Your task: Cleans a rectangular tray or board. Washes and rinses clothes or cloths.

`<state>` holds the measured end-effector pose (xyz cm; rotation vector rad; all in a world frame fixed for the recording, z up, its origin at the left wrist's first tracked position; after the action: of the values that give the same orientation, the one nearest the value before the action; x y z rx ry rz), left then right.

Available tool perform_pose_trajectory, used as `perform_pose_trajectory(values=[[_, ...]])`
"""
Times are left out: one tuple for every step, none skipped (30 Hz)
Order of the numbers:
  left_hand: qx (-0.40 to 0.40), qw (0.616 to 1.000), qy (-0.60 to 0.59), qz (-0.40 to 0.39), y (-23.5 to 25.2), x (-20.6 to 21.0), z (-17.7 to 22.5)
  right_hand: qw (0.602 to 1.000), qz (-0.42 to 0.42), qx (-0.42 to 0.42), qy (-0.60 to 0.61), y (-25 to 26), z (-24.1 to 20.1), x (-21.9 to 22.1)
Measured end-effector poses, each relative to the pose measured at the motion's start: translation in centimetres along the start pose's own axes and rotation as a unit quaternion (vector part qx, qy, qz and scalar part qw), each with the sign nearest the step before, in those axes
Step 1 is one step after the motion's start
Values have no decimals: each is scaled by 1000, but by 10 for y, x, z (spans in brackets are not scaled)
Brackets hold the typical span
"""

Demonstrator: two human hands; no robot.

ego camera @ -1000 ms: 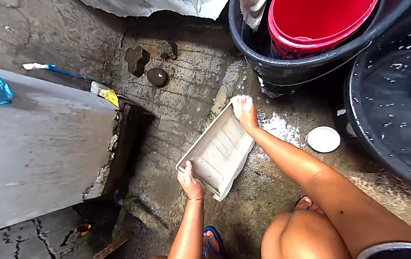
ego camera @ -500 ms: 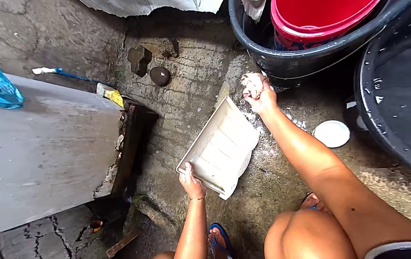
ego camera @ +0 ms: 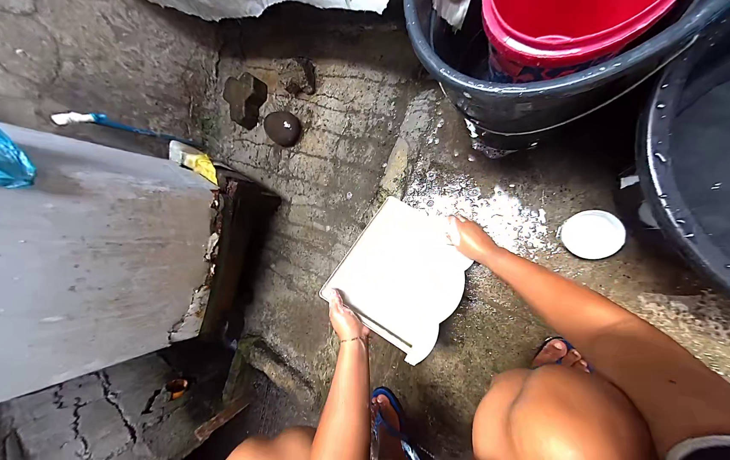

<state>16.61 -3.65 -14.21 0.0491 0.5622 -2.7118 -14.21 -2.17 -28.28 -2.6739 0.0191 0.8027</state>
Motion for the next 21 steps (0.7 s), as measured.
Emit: perform_pose_trajectory(values=[[-20,1000,-7,-4,5,-2,-5,1000,-4,7,-4,-6,5,-1],[-35,999,-8,-12,12,-4,-11,1000,5,13,-5,-12,8,-6],[-49,999,-4,-24,18,-4,-17,999,24,22,6,-19,8,-15],[-61,997,4,-38,22,-1,-22,998,56,31,26,-24,6,-28],[-73,996,11,-48,25,5,-28,993,90,47,55,-28,3,-42],[-84,995,17,-55,25,14,-33,986,126,64,93,-34,-2,-57],[-92,993,23,-67,23,24,-39,977,162,71,116,-39,-9,-72],[-103,990,31,-88,22,35,-47,971,195,68,122,-45,-17,-86],[-120,987,38,-105,21,45,-58,967,222,62,111,-49,-23,-100],[-135,982,50,-119,21,55,-70,964,244,55,95,-53,-27,-112],[-142,979,69,-132,24,65,-80,962,263,43,69,-54,-29,-122],[-144,976,95,-131,28,75,-89,958,281,32,41,-56,-29,-129],[-146,971,127,-138,33,85,-96,955,294,23,19,-59,-28,-135],[-143,965,167,-143,38,94,-100,952,304,13,11,-61,-28,-138],[-134,957,210,-147,43,102,-101,952,306,9,22,-64,-27,-138],[-121,948,250,-159,48,111,-100,952,301,7,53,-65,-27,-134],[-100,937,283,-180,52,119,-97,955,281,8,98,-66,-27,-128],[-68,928,305,-202,55,128,-95,957,250,7,149,-65,-26,-120],[-27,923,312,-225,56,135,-91,957,218,12,193,-64,-26,-110],[10,914,312,-259,57,140,-88,957,191,15,217,-63,-27,-101],[41,901,318,-292,56,142,-87,961,168,17,220,-63,-28,-93]])
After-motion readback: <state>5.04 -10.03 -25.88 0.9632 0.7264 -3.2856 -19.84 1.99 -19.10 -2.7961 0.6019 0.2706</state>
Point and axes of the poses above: each hand's wrist, its own y-axis towards the middle knuckle, its own x-axis out of the palm, z = x × y, the point moved 7 cm from there along y, towards the middle knuckle, and after that the axes turned 1 degree about -x, right-handed, at the moved point
